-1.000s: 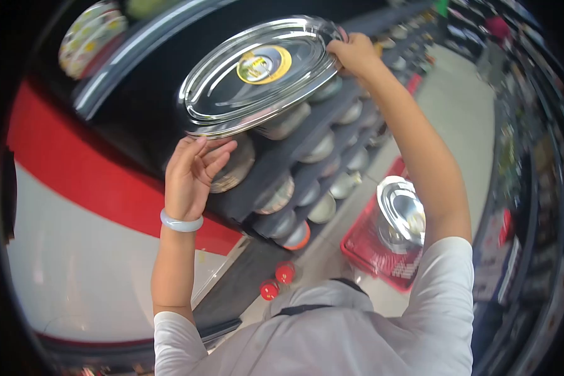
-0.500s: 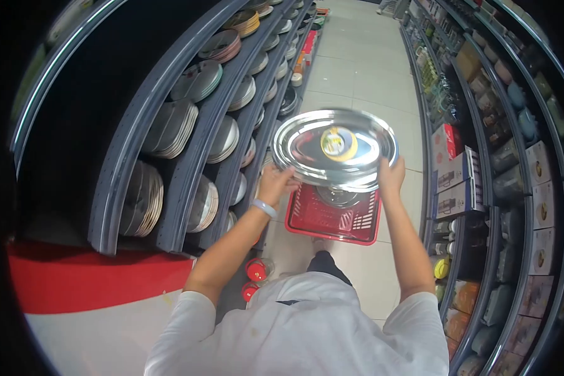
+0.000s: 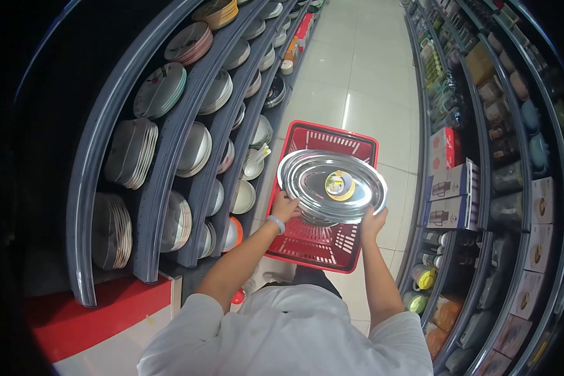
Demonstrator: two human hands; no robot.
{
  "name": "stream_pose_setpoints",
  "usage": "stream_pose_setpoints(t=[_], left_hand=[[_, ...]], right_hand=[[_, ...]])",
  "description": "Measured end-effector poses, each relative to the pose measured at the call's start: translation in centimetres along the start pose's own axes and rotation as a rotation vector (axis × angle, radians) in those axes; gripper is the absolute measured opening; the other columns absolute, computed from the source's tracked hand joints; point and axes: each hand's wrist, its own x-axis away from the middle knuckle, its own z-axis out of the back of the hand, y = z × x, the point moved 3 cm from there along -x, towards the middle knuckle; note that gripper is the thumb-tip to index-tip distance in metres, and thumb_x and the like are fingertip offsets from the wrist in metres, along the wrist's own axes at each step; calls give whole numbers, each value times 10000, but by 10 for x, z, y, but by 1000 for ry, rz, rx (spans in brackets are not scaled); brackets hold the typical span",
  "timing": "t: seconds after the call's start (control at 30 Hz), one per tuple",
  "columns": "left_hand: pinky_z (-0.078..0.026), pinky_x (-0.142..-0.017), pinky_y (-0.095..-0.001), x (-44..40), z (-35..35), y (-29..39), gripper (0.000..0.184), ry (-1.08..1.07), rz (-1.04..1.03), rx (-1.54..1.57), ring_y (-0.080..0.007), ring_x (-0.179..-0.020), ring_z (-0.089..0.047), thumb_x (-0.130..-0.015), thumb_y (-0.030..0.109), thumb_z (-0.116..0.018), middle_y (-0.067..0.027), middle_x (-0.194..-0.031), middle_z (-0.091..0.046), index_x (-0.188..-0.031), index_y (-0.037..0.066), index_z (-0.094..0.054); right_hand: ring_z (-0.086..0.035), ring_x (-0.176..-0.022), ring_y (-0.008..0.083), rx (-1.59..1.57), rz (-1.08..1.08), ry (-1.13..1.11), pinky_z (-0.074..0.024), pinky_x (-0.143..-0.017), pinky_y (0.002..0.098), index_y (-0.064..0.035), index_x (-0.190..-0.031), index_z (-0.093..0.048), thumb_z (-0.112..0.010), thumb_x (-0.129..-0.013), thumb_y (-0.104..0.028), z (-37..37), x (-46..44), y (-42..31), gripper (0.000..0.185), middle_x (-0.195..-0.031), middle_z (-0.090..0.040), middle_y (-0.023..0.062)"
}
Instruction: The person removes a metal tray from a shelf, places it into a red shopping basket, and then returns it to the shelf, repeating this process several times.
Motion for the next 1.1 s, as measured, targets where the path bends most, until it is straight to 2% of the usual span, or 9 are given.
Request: stream_pose_setpoints(t=[0.1, 0.13, 0.23, 0.33, 0.43, 0.53, 0.63, 0.77, 1.1], left_hand=[[-542, -517, -305, -12, 6, -9, 481, 71, -30, -31, -223, -636, -628, -791, 73, -609, -165, -813, -595, -1161, -32, -320], [-541, -540, -306, -12, 7, -10, 596, 96, -39, -37, -220, -635, -622, -785, 66, -613, -149, -808, -596, -1255, -7, -253], [-557, -639, -350, -11, 7, -6, 645, 142, -85, -157, -255, -752, -629, -803, 6, -561, -192, -953, -566, -1286, 33, -135], [-560, -645, -359, -8, 5, -2, 754, 131, -33, -126, -255, -759, -626, -792, -16, -565, -198, -949, -569, -1330, 57, -41], [-562, -626, -368, -10, 4, 0, 792, 140, -78, -189, -259, -773, -626, -785, -13, -576, -203, -949, -571, -1348, 63, -24], [-564, -605, -359, -3, -2, 14, 771, 194, -46, -246, -267, -780, -625, -779, -9, -583, -197, -965, -571, -1348, 60, -67], [-478, -747, -349, -13, 3, 0, 725, 276, -197, -281, -300, -852, -615, -737, 38, -631, -218, -1047, -566, -1315, 7, -194], [-413, -877, -400, -24, 10, -7, 728, 268, -138, -330, -385, -1017, -534, -736, 80, -633, -258, -1138, -518, -1315, -3, -199], [-409, -862, -460, -9, 7, 26, 743, 297, -164, -728, -434, -983, -529, -755, 184, -616, -298, -1046, -546, -1341, 60, -176]], right_hand=[[-557, -884, 306, -17, 24, 8, -413, -804, 376, 63, -986, -494, -547, -788, -124, -16, -2, 6, 277, -928, -567, 213], [-561, -877, 311, -8, 24, 11, -415, -801, 375, 62, -986, -495, -547, -792, -123, -21, -2, 8, 273, -923, -570, 211], [-564, -873, 319, 4, 15, 4, -416, -797, 378, 63, -988, -495, -543, -791, -122, -28, -4, 14, 275, -927, -572, 217], [-562, -857, 261, -6, -5, 3, -421, -788, 348, 53, -999, -501, -539, -804, -118, -31, -3, 16, 262, -926, -583, 180], [-564, -873, 277, 39, -62, -16, -419, -797, 351, 54, -995, -499, -543, -796, -120, -32, -5, 18, 268, -937, -581, 197], [-577, -856, 294, 101, -46, 0, -429, -786, 359, 53, -978, -503, -564, -776, -144, -31, -7, 19, 289, -915, -589, 206], [-595, -818, 375, 154, -36, -58, -448, -754, 415, 71, -954, -494, -571, -759, -161, -29, -11, 11, 313, -864, -592, 254], [-603, -764, 405, 511, -41, -171, -468, -706, 447, 60, -895, -529, -603, -741, -272, -19, -16, -16, 373, -799, -607, 260], [-624, -746, 366, 903, -1, -400, -493, -681, 440, 22, -789, -623, -602, -717, -459, -5, -29, -27, 488, -764, -624, 235]])
